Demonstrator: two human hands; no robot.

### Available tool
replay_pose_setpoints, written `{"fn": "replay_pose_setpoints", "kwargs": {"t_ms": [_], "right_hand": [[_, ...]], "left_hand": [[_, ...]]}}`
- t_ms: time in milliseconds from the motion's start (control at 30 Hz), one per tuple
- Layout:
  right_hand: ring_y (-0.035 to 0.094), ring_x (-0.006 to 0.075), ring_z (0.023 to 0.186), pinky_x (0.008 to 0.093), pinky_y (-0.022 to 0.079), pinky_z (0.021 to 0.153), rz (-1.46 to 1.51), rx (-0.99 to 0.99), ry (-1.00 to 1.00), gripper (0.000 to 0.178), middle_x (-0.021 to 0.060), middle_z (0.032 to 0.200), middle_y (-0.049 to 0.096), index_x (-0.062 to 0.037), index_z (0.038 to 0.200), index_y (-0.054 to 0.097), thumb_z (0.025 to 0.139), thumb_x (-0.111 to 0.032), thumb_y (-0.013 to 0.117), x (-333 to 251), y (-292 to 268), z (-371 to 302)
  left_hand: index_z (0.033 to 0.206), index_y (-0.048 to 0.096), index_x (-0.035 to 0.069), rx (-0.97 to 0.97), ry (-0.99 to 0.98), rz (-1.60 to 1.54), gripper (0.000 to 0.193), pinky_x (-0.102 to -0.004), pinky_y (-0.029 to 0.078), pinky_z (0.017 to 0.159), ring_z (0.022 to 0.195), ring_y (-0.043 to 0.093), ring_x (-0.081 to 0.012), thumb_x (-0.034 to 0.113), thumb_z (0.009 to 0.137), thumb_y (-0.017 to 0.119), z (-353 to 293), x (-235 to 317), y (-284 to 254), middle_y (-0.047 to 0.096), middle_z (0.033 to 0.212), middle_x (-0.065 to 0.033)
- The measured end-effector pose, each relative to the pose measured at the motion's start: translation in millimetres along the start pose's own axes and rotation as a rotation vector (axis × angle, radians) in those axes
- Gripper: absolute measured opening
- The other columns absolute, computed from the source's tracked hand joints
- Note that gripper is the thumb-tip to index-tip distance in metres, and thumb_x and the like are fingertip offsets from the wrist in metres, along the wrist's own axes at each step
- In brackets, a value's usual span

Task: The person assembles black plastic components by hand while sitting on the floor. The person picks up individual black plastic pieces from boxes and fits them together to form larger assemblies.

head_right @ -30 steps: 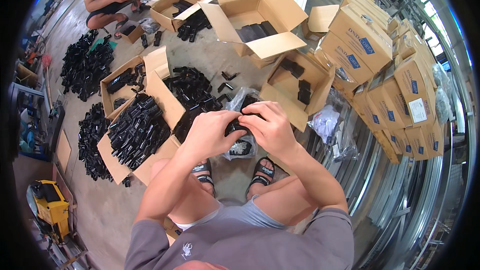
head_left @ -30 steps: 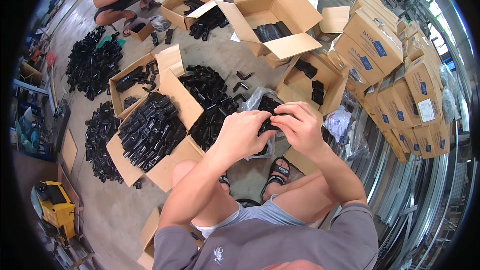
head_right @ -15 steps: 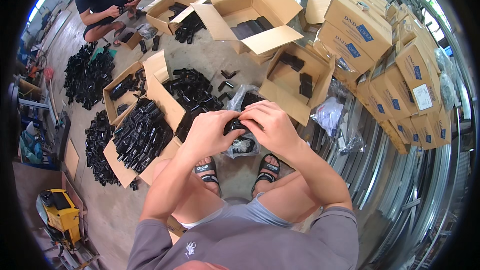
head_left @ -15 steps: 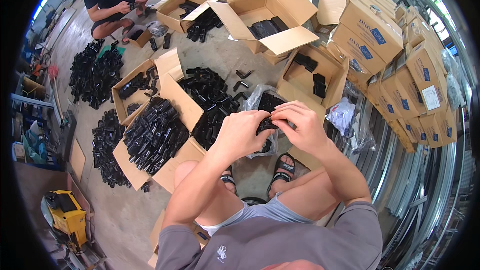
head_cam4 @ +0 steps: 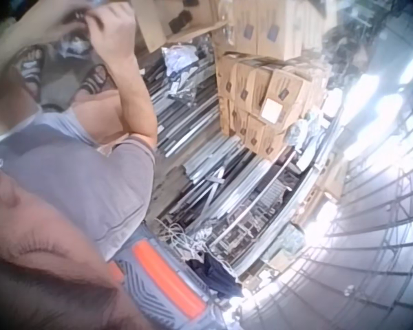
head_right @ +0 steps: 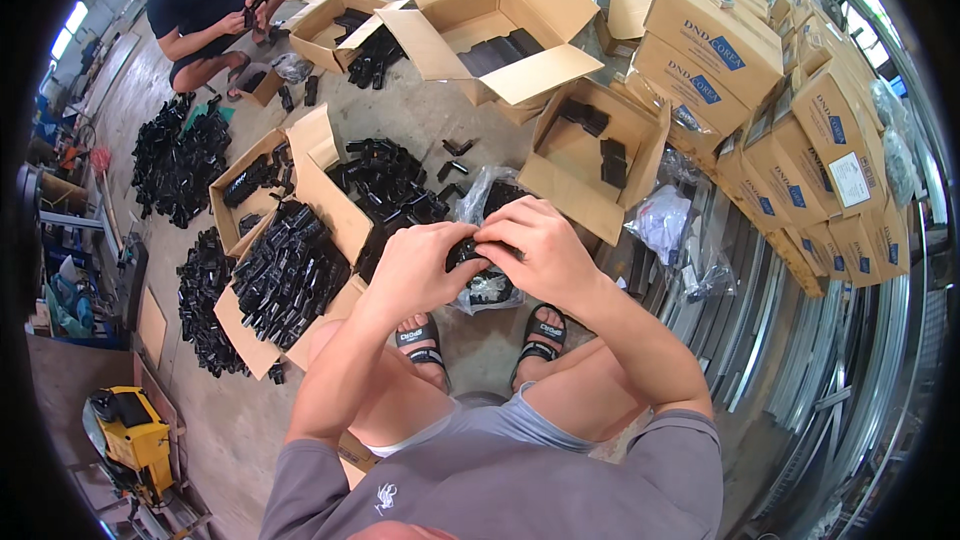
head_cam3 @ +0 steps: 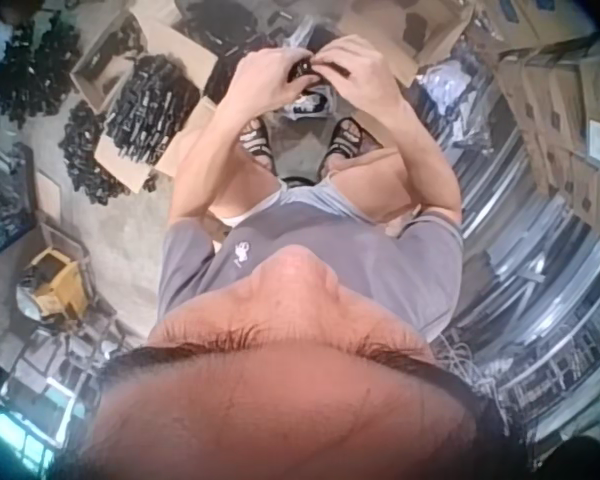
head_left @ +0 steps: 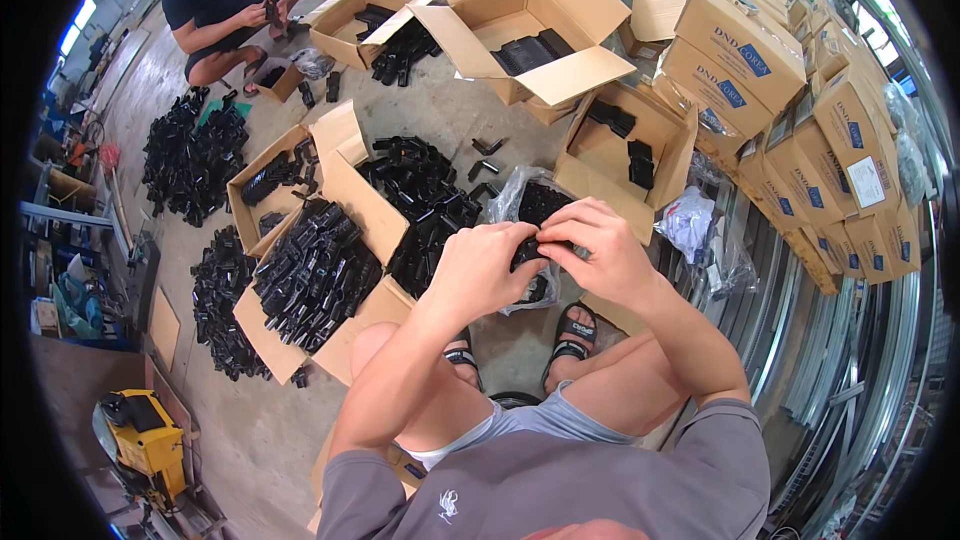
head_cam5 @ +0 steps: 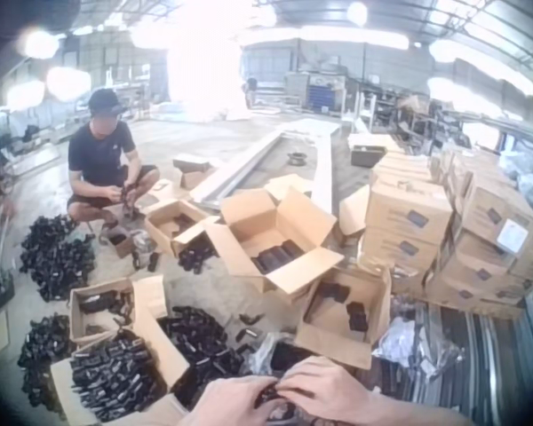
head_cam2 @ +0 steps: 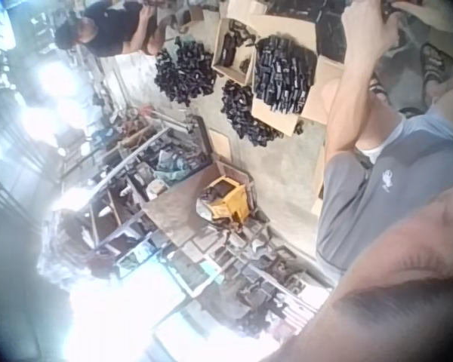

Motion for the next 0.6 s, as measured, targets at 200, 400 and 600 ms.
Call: {"fn": "replay_pose_setpoints", "kwargs": {"t_ms": [200, 400, 600], "right_hand": [[0.069, 0.0206, 0.1, 0.0318, 0.057, 0.084, 0.46, -0.044, 0.369, 0.034, 0.0137, 0.111, 0.067, 0.0005, 0.12, 0.066, 0.086, -0.004, 0.072, 4, -7, -2], [0.07, 0.0165, 0.094, 0.0293, 0.057, 0.081, 0.56, -0.013, 0.429, 0.035, 0.0126, 0.114, 0.067, 0.0023, 0.122, 0.064, 0.087, -0.002, 0.071, 13, -1, -1], [0.069, 0.0133, 0.092, 0.0268, 0.056, 0.078, 0.683, 0.049, 0.528, 0.033, 0.009, 0.104, 0.07, 0.0026, 0.12, 0.065, 0.089, -0.007, 0.073, 10, -3, -2]], "left_hand": [[0.109, 0.066, 0.004, 0.016, -0.1, -0.148, 0.037, -0.0383, 0.053, 0.069, 0.079, 0.07, -0.0346, 0.019, 0.078, 0.079, 5, -2, -11, 0.072, 0.087, -0.0184], [0.121, 0.053, 0.006, 0.014, -0.134, -0.331, 0.046, -0.0348, 0.052, 0.067, 0.077, 0.071, -0.0285, 0.015, 0.083, 0.076, 7, -3, -15, 0.071, 0.086, -0.0189], [0.115, 0.057, 0.003, 0.025, -0.103, -0.529, 0.032, -0.0293, 0.05, 0.073, 0.091, 0.068, -0.0156, 0.015, 0.09, 0.072, 5, -3, -9, 0.071, 0.103, -0.0132]]}}
Point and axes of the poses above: each hand's wrist, its own z-axis towards the middle knuckle, its own y-axis out of the palm, x = y × z, the point moved 1 cm from there along z, towards the middle knuckle
